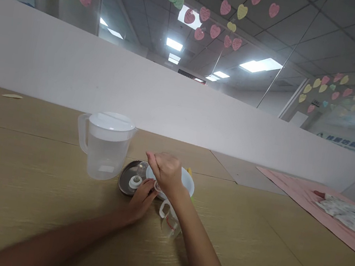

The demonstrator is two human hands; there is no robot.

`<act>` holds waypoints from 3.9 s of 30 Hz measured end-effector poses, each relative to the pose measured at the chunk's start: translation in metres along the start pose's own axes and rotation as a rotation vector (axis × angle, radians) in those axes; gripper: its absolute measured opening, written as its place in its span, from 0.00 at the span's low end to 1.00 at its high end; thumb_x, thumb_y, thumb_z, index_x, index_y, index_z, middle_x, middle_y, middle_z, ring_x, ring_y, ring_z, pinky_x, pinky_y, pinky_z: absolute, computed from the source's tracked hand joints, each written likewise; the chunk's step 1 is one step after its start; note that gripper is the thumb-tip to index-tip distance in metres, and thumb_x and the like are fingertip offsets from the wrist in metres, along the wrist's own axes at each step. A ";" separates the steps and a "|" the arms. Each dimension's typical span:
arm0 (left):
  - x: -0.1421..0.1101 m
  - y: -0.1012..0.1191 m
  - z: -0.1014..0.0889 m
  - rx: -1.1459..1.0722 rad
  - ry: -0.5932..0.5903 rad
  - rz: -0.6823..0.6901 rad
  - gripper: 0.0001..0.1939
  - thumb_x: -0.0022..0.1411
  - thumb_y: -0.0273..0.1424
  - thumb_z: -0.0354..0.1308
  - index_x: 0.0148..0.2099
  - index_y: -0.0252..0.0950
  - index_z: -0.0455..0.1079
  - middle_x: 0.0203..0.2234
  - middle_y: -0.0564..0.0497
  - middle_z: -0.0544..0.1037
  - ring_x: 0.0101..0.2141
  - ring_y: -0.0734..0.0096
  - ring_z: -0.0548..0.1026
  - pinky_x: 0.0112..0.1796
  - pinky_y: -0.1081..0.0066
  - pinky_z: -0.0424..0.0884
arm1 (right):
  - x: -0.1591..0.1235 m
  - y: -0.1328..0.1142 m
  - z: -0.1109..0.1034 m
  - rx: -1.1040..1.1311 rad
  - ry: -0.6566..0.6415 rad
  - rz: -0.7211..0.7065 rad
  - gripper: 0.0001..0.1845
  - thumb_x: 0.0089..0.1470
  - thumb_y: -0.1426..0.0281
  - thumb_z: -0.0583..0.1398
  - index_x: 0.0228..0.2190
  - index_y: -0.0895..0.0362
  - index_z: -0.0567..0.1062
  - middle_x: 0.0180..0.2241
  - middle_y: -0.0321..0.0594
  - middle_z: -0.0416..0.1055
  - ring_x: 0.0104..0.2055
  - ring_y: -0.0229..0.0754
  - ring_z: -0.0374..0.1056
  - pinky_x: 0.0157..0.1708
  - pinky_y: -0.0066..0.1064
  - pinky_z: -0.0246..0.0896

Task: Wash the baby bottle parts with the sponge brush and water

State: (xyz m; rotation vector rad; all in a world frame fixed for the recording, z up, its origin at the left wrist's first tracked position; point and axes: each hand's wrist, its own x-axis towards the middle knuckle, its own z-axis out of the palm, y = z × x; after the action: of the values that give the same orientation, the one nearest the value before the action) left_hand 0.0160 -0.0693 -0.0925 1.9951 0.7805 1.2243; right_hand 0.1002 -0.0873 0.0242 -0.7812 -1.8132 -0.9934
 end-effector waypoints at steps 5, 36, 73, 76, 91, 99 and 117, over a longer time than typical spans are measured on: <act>0.000 -0.002 0.000 -0.007 -0.018 -0.013 0.12 0.62 0.36 0.44 0.36 0.36 0.65 0.37 0.46 0.73 0.42 0.61 0.68 0.47 0.60 0.64 | -0.001 0.000 0.001 -0.012 -0.034 0.006 0.27 0.63 0.68 0.48 0.12 0.56 0.58 0.12 0.30 0.52 0.17 0.31 0.47 0.21 0.27 0.43; 0.000 -0.006 0.002 -0.004 -0.003 -0.018 0.13 0.63 0.38 0.44 0.35 0.37 0.66 0.36 0.46 0.74 0.41 0.60 0.70 0.43 0.62 0.65 | -0.006 0.002 0.007 -0.025 -0.083 0.019 0.26 0.63 0.66 0.50 0.13 0.58 0.62 0.13 0.30 0.53 0.17 0.30 0.47 0.20 0.26 0.41; 0.000 -0.007 0.000 0.008 -0.036 0.026 0.14 0.64 0.37 0.43 0.37 0.36 0.66 0.38 0.46 0.73 0.41 0.63 0.68 0.46 0.63 0.63 | -0.025 0.018 0.024 -0.052 -0.367 0.047 0.13 0.59 0.70 0.55 0.24 0.57 0.73 0.15 0.29 0.55 0.19 0.30 0.50 0.22 0.26 0.41; 0.000 -0.007 0.000 0.007 -0.021 0.040 0.14 0.64 0.38 0.44 0.35 0.36 0.66 0.36 0.46 0.73 0.40 0.63 0.68 0.46 0.62 0.63 | -0.029 0.022 0.026 -0.052 -0.434 0.062 0.09 0.58 0.70 0.56 0.27 0.56 0.74 0.16 0.29 0.57 0.19 0.31 0.52 0.22 0.26 0.42; -0.001 -0.009 0.001 -0.017 -0.016 -0.021 0.15 0.63 0.39 0.43 0.41 0.35 0.66 0.41 0.44 0.73 0.44 0.59 0.69 0.46 0.60 0.64 | -0.013 0.008 0.012 0.019 -0.783 0.130 0.18 0.62 0.64 0.51 0.26 0.57 0.73 0.19 0.33 0.64 0.21 0.31 0.54 0.25 0.26 0.42; -0.002 -0.010 0.001 0.015 0.046 -0.049 0.13 0.63 0.38 0.44 0.37 0.37 0.65 0.35 0.47 0.74 0.39 0.62 0.71 0.43 0.61 0.66 | -0.006 0.005 0.007 0.064 -0.816 0.165 0.22 0.63 0.62 0.49 0.25 0.57 0.74 0.20 0.36 0.68 0.23 0.32 0.60 0.26 0.25 0.45; -0.003 -0.002 -0.003 -0.005 0.092 -0.081 0.14 0.63 0.38 0.43 0.36 0.37 0.65 0.33 0.48 0.76 0.35 0.62 0.72 0.41 0.61 0.67 | 0.004 -0.001 -0.001 -0.030 -0.950 0.227 0.26 0.64 0.59 0.44 0.27 0.57 0.75 0.27 0.40 0.74 0.27 0.36 0.65 0.23 0.28 0.43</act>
State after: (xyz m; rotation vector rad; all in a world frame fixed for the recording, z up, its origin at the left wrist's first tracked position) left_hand 0.0119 -0.0693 -0.0945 1.8951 0.8937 1.2763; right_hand 0.0983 -0.0877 0.0278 -1.6192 -2.3986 -0.5085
